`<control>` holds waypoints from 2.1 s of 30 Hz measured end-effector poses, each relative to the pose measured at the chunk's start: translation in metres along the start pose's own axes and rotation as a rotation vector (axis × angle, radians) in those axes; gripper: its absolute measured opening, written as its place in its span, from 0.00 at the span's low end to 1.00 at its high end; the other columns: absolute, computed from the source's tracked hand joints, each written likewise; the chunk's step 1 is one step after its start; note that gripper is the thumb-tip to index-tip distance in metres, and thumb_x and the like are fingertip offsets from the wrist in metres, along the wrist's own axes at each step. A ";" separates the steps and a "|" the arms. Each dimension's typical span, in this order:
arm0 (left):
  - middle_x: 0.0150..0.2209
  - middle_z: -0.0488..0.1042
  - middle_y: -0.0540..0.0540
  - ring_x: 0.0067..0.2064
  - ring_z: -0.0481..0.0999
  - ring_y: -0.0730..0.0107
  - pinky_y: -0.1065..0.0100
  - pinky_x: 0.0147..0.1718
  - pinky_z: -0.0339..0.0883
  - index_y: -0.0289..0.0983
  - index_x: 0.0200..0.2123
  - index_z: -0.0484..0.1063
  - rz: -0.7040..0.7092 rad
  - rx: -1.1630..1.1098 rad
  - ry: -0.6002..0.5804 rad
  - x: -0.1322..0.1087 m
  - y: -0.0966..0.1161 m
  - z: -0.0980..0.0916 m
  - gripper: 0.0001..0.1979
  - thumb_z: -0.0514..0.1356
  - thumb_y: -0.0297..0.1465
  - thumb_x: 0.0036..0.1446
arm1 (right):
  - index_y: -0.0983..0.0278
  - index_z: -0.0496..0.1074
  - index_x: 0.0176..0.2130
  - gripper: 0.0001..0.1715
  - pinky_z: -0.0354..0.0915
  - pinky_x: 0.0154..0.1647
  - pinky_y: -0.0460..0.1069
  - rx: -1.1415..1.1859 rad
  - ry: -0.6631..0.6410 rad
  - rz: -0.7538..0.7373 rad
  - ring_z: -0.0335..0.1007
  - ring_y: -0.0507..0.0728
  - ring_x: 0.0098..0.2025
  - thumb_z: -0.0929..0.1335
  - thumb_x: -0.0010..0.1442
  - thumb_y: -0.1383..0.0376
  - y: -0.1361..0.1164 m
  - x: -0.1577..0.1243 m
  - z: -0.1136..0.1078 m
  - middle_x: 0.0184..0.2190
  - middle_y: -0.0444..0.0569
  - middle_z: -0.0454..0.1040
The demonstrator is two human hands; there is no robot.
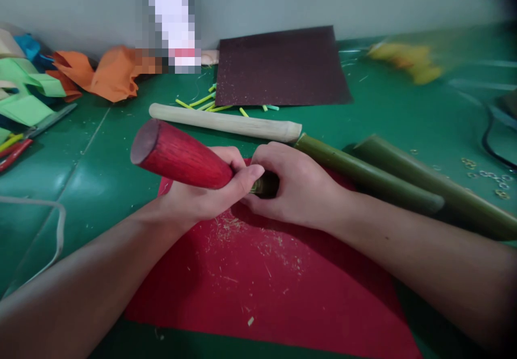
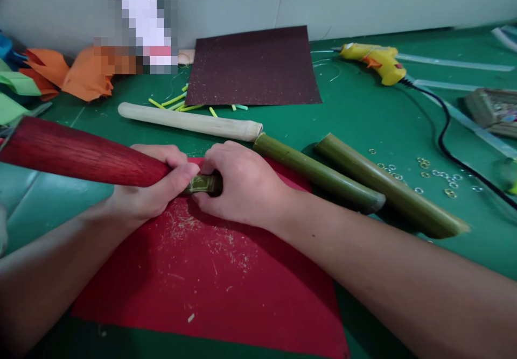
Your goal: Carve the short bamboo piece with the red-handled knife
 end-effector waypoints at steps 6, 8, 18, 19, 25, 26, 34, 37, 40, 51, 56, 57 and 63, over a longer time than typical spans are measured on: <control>0.22 0.73 0.53 0.24 0.70 0.76 0.74 0.23 0.66 0.39 0.22 0.71 -0.030 0.136 0.191 0.001 -0.005 0.001 0.13 0.63 0.37 0.57 | 0.64 0.69 0.31 0.09 0.59 0.36 0.50 -0.021 -0.033 -0.009 0.64 0.55 0.34 0.71 0.48 0.63 0.001 0.000 0.001 0.30 0.47 0.71; 0.22 0.73 0.54 0.24 0.70 0.77 0.74 0.23 0.66 0.39 0.22 0.72 -0.011 0.142 0.189 0.000 -0.005 0.000 0.13 0.64 0.37 0.57 | 0.64 0.69 0.31 0.09 0.60 0.36 0.50 -0.021 -0.031 -0.011 0.64 0.55 0.34 0.71 0.48 0.63 0.001 0.001 0.001 0.30 0.47 0.71; 0.18 0.69 0.53 0.20 0.65 0.78 0.72 0.20 0.61 0.39 0.18 0.68 0.019 0.011 0.018 -0.003 -0.001 -0.002 0.15 0.62 0.33 0.57 | 0.60 0.57 0.25 0.16 0.53 0.30 0.49 0.013 -0.011 0.012 0.55 0.50 0.27 0.71 0.49 0.62 0.001 0.000 -0.001 0.24 0.41 0.61; 0.18 0.69 0.53 0.21 0.65 0.77 0.72 0.20 0.61 0.39 0.18 0.68 0.015 0.014 0.013 -0.003 -0.001 -0.002 0.15 0.62 0.34 0.57 | 0.60 0.57 0.25 0.16 0.53 0.30 0.49 0.009 -0.010 0.016 0.54 0.50 0.27 0.71 0.49 0.62 0.001 0.000 -0.001 0.24 0.41 0.61; 0.19 0.70 0.53 0.21 0.67 0.77 0.73 0.21 0.64 0.39 0.19 0.70 -0.001 0.038 0.028 -0.003 -0.001 0.000 0.14 0.63 0.33 0.56 | 0.61 0.60 0.26 0.13 0.55 0.32 0.49 -0.017 -0.022 -0.011 0.57 0.51 0.29 0.70 0.49 0.63 0.000 0.001 -0.001 0.26 0.42 0.64; 0.20 0.71 0.53 0.22 0.68 0.77 0.73 0.22 0.65 0.39 0.20 0.70 -0.014 0.047 0.074 -0.002 -0.002 0.000 0.13 0.64 0.33 0.56 | 0.61 0.61 0.26 0.12 0.56 0.32 0.49 -0.019 -0.023 -0.014 0.58 0.52 0.29 0.71 0.48 0.63 0.000 0.001 0.000 0.26 0.43 0.65; 0.19 0.69 0.54 0.22 0.68 0.78 0.74 0.22 0.65 0.39 0.21 0.70 -0.050 0.027 0.175 -0.002 -0.007 0.000 0.14 0.63 0.34 0.58 | 0.62 0.65 0.28 0.10 0.58 0.34 0.50 -0.005 -0.025 -0.018 0.62 0.54 0.32 0.71 0.47 0.63 0.001 0.002 0.001 0.28 0.45 0.68; 0.19 0.69 0.53 0.21 0.67 0.78 0.74 0.20 0.62 0.39 0.20 0.69 -0.036 -0.009 0.107 -0.003 -0.003 -0.001 0.15 0.62 0.35 0.58 | 0.60 0.59 0.25 0.15 0.55 0.32 0.49 -0.009 -0.009 -0.017 0.57 0.52 0.29 0.71 0.48 0.62 0.001 0.002 0.000 0.25 0.42 0.63; 0.18 0.69 0.53 0.20 0.66 0.78 0.73 0.19 0.60 0.38 0.18 0.68 -0.016 -0.022 0.041 -0.003 0.001 -0.002 0.16 0.62 0.34 0.57 | 0.60 0.56 0.25 0.18 0.53 0.30 0.49 -0.005 0.000 -0.013 0.54 0.51 0.28 0.71 0.49 0.62 0.000 0.001 -0.001 0.24 0.41 0.60; 0.19 0.70 0.55 0.22 0.68 0.78 0.75 0.21 0.65 0.38 0.20 0.68 -0.111 -0.038 0.225 -0.002 -0.001 0.005 0.13 0.65 0.30 0.54 | 0.62 0.65 0.28 0.11 0.57 0.34 0.49 -0.011 -0.014 -0.018 0.61 0.53 0.31 0.71 0.48 0.63 0.002 0.001 0.000 0.27 0.44 0.66; 0.20 0.72 0.55 0.23 0.71 0.78 0.75 0.24 0.68 0.38 0.20 0.69 -0.150 -0.062 0.341 -0.002 0.001 0.009 0.12 0.67 0.30 0.52 | 0.64 0.69 0.30 0.09 0.60 0.35 0.50 -0.003 -0.009 0.002 0.63 0.54 0.32 0.71 0.48 0.62 0.003 0.002 0.000 0.29 0.47 0.70; 0.20 0.71 0.55 0.23 0.71 0.78 0.75 0.24 0.68 0.38 0.20 0.69 -0.158 -0.067 0.354 -0.003 0.001 0.010 0.12 0.67 0.30 0.52 | 0.64 0.70 0.30 0.09 0.60 0.35 0.50 -0.003 -0.008 0.000 0.63 0.54 0.32 0.71 0.48 0.62 0.004 0.002 0.000 0.29 0.47 0.70; 0.20 0.70 0.55 0.23 0.70 0.78 0.75 0.23 0.68 0.39 0.21 0.68 -0.133 -0.083 0.380 -0.004 -0.001 0.010 0.14 0.67 0.35 0.53 | 0.65 0.69 0.30 0.10 0.60 0.35 0.50 -0.008 -0.006 -0.030 0.64 0.55 0.32 0.72 0.48 0.62 0.005 0.003 0.000 0.29 0.48 0.71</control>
Point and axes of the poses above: each hand's wrist, its own x-axis towards the middle knuckle, its own z-axis out of the palm, y = z × x, the point moved 3 cm from there along x, towards the middle knuckle
